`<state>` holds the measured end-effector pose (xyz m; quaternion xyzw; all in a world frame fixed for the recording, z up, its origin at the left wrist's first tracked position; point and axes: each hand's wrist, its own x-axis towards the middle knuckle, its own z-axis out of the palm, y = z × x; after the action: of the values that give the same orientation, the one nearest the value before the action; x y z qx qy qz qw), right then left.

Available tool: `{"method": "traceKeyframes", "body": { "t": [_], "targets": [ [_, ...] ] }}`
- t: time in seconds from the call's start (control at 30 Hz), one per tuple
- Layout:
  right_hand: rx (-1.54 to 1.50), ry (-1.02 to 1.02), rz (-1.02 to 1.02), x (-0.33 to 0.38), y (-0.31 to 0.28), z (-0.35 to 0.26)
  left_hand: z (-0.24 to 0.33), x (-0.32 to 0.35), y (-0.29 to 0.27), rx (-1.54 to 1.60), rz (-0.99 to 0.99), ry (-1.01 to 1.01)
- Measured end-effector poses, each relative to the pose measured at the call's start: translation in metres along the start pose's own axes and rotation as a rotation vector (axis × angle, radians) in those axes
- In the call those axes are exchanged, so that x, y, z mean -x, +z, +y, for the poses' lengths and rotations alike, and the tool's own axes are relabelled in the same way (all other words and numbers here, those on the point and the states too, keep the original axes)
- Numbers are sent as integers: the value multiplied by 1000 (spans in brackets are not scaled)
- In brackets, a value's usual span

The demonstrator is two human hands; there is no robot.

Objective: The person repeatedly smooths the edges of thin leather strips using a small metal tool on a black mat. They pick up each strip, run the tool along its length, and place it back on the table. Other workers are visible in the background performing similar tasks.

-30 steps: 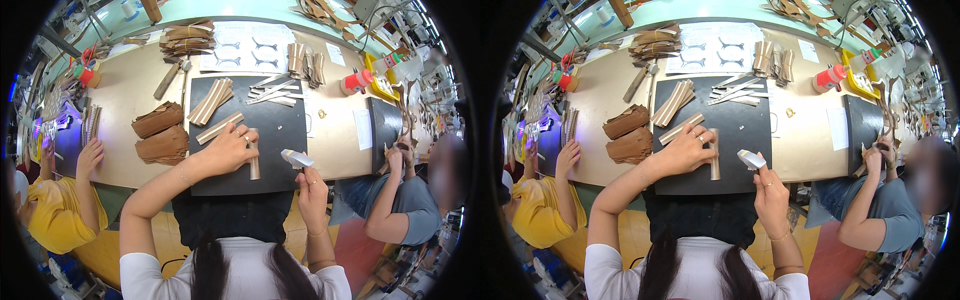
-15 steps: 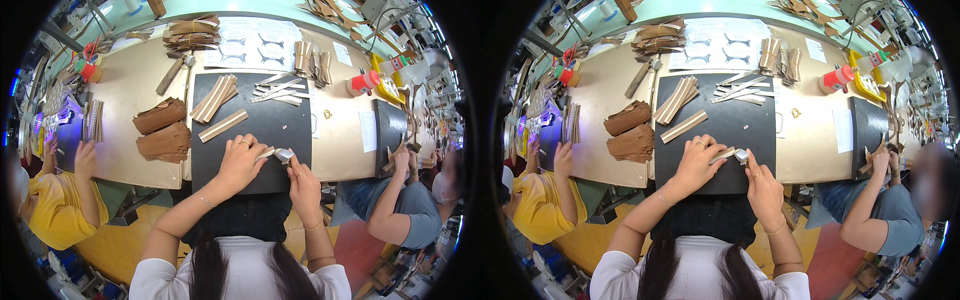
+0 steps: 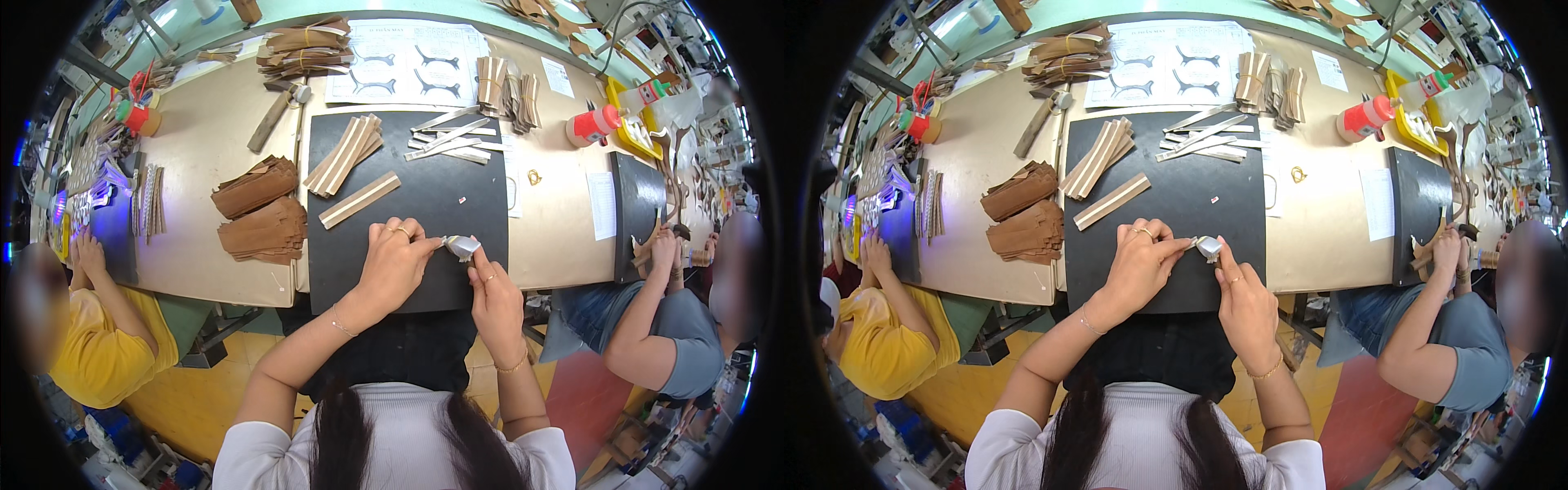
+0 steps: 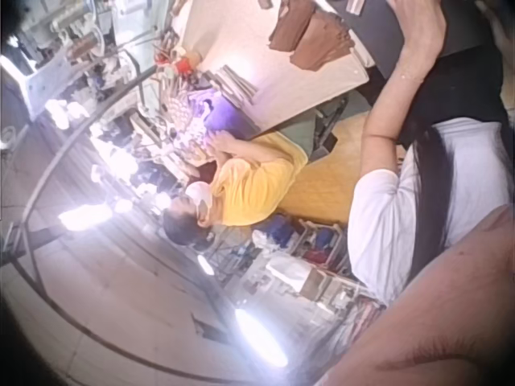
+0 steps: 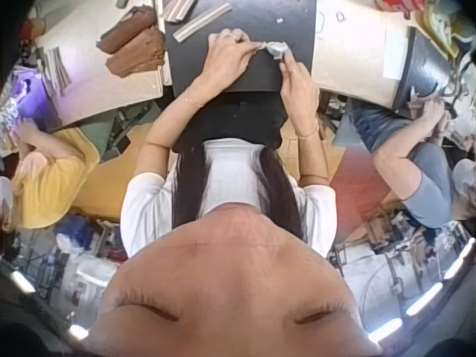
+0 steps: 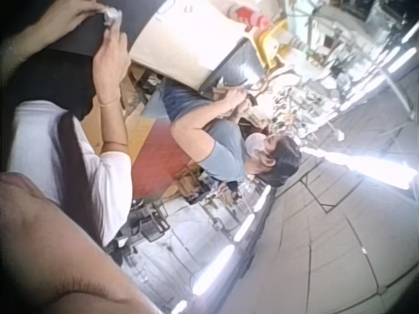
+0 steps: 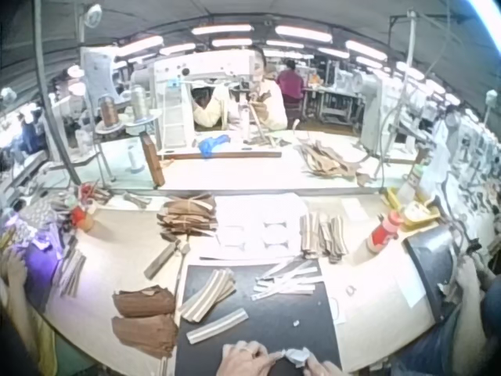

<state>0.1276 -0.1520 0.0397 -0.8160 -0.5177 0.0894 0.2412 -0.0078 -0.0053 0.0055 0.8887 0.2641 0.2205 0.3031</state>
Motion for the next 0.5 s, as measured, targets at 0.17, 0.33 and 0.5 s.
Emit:
{"method": "traceKeyframes", "body": {
  "t": [0.17, 0.33, 0.5],
  "targets": [
    [-37, 4, 23, -4, -2, 0, -1, 1, 1, -159, -11, 149],
    [-66, -16, 47, -10, -9, -7, -1, 2, 1, -193, -8, 205],
    [-62, -35, 34, -14, -10, -9, -2, 2, 3, -56, -32, 153]
  ]
}}
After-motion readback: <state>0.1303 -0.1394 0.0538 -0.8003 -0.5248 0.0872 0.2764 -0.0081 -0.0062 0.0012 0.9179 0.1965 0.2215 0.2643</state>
